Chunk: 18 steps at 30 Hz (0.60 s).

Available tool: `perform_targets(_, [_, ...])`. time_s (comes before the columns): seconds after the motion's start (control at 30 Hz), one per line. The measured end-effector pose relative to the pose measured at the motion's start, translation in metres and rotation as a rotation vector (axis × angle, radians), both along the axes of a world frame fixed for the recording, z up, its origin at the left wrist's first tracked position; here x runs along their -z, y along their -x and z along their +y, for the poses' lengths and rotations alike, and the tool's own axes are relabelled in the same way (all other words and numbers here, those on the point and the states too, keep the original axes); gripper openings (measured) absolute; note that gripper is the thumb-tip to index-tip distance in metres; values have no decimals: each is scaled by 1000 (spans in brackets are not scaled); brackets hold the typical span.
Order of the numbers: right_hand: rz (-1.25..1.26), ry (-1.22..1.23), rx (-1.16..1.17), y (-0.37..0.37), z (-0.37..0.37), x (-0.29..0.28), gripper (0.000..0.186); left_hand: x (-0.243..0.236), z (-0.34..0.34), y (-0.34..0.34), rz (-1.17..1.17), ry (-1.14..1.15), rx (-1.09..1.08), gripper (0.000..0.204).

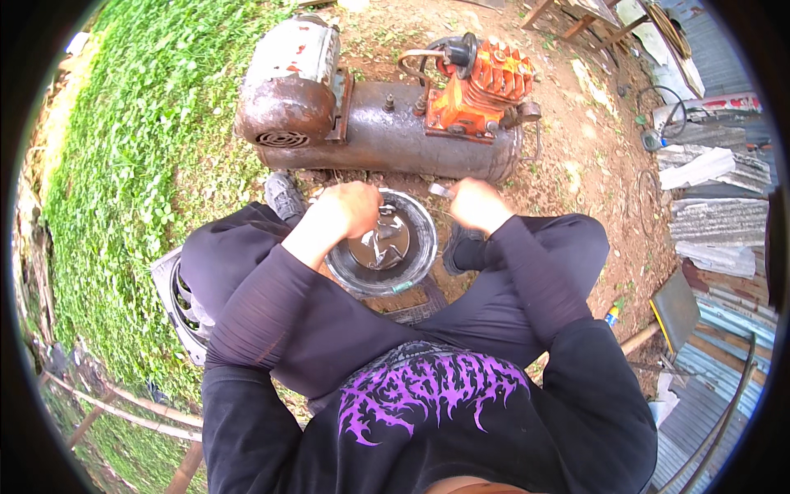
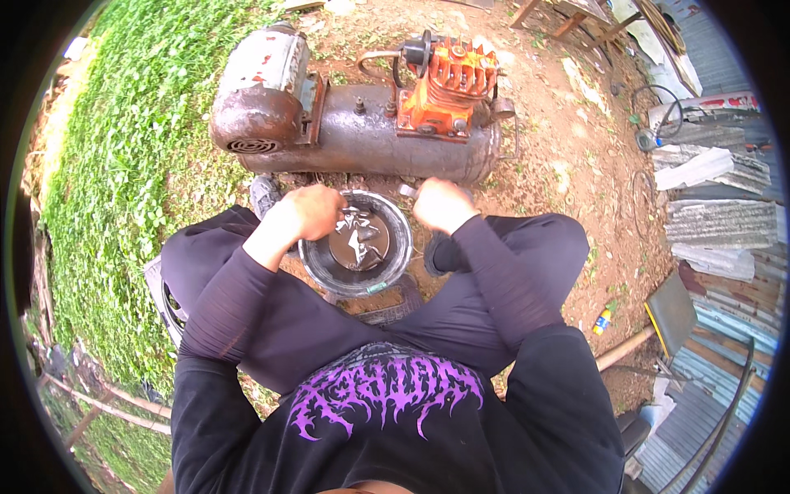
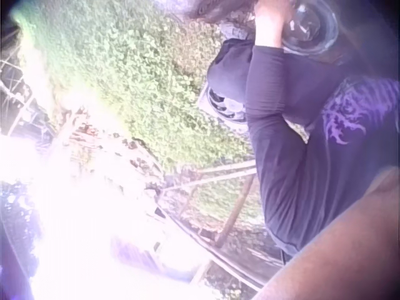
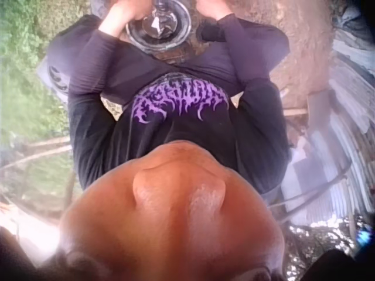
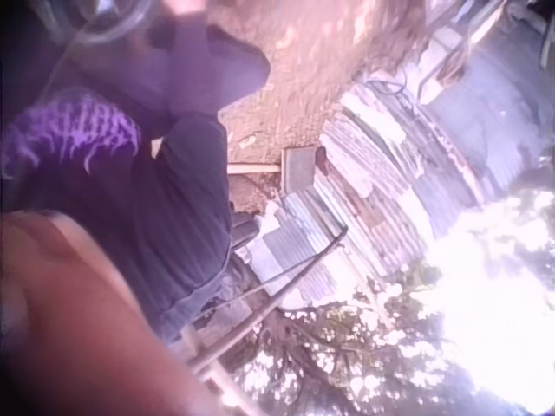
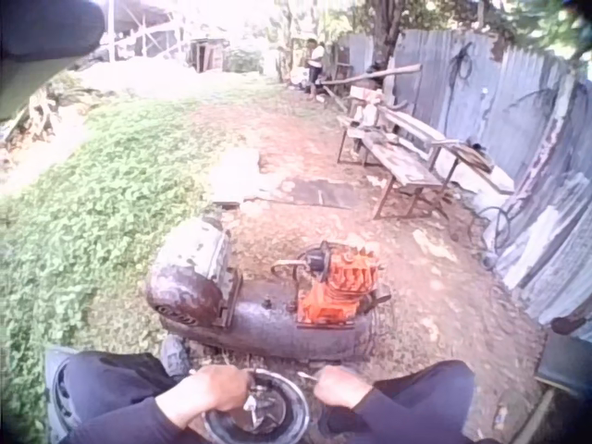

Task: The person cleans wrenches in a bucket of liquid, uses a wrench to work on the bolts of an air compressor pump, and handles small metal parts.

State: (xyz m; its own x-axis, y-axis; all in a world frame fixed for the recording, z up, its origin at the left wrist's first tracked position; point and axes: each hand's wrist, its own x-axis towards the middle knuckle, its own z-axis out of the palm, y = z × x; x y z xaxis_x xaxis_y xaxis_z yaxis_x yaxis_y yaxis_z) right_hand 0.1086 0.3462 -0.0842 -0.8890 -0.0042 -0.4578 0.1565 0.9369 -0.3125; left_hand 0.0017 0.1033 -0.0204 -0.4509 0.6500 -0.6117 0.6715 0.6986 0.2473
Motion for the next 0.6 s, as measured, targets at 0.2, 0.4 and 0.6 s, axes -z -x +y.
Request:
perform_targets(0.2, [-314,58,-366,1,-70,107,26,-3,-7,-2,5,12,-59,27])
perform_targets(0.4, [-285,28,-96,-8,-122,240,27,-13,-8,2,-56,15,-89,32])
perform_targets(0.6, [41,-218,319,-11,-153,301,31,-23,9,14,-170,37,-111,35])
